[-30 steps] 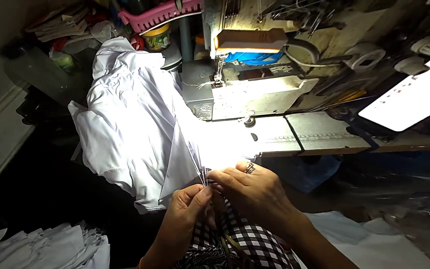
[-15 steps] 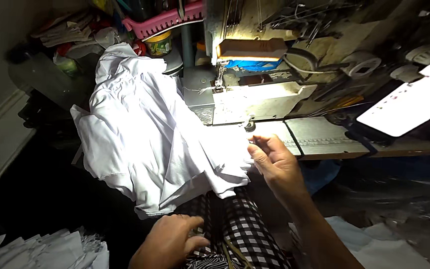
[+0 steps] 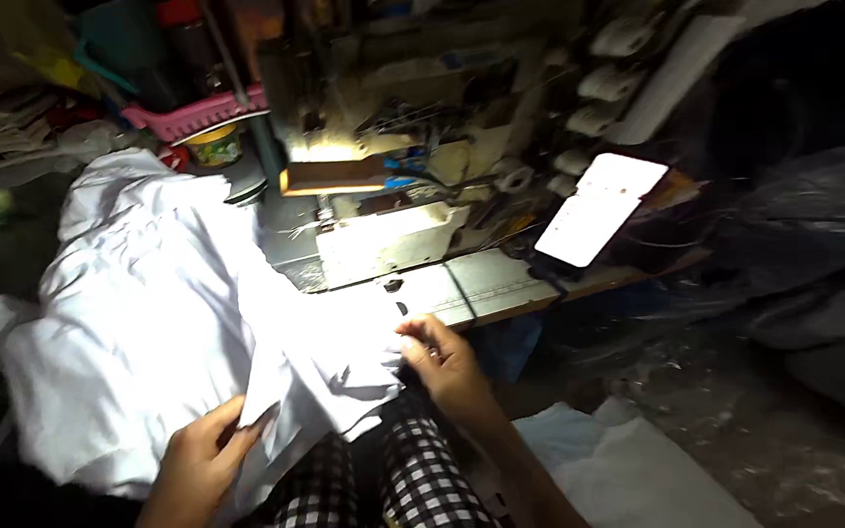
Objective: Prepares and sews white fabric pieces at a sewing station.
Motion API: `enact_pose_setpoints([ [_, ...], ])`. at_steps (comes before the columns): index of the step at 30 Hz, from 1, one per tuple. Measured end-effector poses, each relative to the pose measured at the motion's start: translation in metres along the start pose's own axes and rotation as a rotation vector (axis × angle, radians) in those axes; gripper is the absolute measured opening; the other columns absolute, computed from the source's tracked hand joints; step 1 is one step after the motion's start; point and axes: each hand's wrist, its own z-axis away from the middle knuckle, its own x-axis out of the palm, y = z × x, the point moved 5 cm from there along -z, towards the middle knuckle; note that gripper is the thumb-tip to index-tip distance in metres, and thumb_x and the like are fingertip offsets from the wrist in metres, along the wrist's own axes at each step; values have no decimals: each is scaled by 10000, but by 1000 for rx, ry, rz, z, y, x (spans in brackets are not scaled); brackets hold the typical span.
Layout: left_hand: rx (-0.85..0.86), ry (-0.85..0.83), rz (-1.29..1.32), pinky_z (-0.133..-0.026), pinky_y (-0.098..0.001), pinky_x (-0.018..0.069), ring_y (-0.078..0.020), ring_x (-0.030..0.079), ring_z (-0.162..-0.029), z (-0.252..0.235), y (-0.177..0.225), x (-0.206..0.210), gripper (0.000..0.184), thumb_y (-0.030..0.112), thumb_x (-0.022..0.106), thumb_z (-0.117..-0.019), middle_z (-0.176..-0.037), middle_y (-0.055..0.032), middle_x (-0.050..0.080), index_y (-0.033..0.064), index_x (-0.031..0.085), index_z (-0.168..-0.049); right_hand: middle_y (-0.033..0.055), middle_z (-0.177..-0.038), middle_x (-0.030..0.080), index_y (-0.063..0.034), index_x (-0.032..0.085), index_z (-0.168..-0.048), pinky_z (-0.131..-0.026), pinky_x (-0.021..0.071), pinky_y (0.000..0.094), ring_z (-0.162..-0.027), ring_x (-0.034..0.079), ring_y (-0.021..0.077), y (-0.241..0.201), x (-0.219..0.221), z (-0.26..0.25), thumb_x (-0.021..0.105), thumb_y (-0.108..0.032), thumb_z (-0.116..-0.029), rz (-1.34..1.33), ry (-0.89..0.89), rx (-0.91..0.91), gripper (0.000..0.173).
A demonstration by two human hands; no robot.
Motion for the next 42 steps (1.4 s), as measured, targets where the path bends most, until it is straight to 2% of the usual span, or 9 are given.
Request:
enact_pose_setpoints([
  [3,-76,-77,514,-777,-223,613,3,713,-791,-3,36,7,184,-38,682,-903,-883,125,754,78,675,-1046,100,-1017,698,4,680,-1158,-622,512,195,-711,604,44,-38,27,15,610,-117,-986,36,-216,-259,222],
  [7,-31,-53,856,-755,-232,619,-28,729,-809,-22,64,29,164,98,716,-933,-931,98,775,216,713,-1048,137,-996,692,-37,659,-1185,-616,581,351,-768,696,201,-70,62,22,768,-243,-916,227,-264,-400,356],
  [11,40,-57,870,-785,-290,643,-78,754,-826,-34,66,32,183,103,748,-905,-948,70,783,204,723,-1055,103,-950,690,-23,716,-1002,-691,544,223,-819,654,111,-61,53,6,670,-118,-974,56,-159,-407,109],
  [15,65,17,497,-648,-161,530,54,602,-708,-34,55,18,167,54,744,-884,-812,163,642,141,619,-950,-55,-824,620,-33,675,-1014,-538,427,110,-597,491,-67,-50,33,-8,632,-118,-982,-267,-132,-64,101],
  [20,-232,-2,1147,-673,-273,628,-80,730,-784,-32,27,20,281,14,389,-1001,-926,14,747,164,615,-1073,-24,-654,614,-35,634,-1059,-400,374,142,-430,445,-19,-29,38,-20,528,-44,-1007,-718,-67,336,118],
  [25,-35,258,703,-634,-136,554,24,657,-696,-37,40,-21,293,38,410,-1015,-798,93,700,147,680,-1046,-47,-781,633,-145,666,-1149,-430,389,119,-468,437,-44,-36,39,-23,580,-140,-994,-529,-103,147,178],
  [29,221,264,393,-660,-128,556,49,646,-747,-29,65,-14,94,187,639,-982,-861,112,698,124,700,-1014,-10,-1195,642,-238,565,-1414,-568,452,134,-672,515,-48,-66,64,-9,720,-329,-925,34,-232,-249,521],
  [37,84,63,617,-709,-164,561,3,653,-774,-30,52,4,152,141,695,-947,-872,54,696,40,703,-1060,-78,-755,626,-81,690,-996,-515,424,97,-567,488,-81,-30,44,-23,650,-131,-878,89,58,-191,135],
  [42,109,137,519,-697,-152,565,14,658,-762,-24,59,14,123,131,664,-962,-860,20,704,15,706,-972,21,-964,643,-121,669,-1223,-581,448,136,-681,523,-26,-41,58,-8,746,-312,-865,202,-67,-293,413],
])
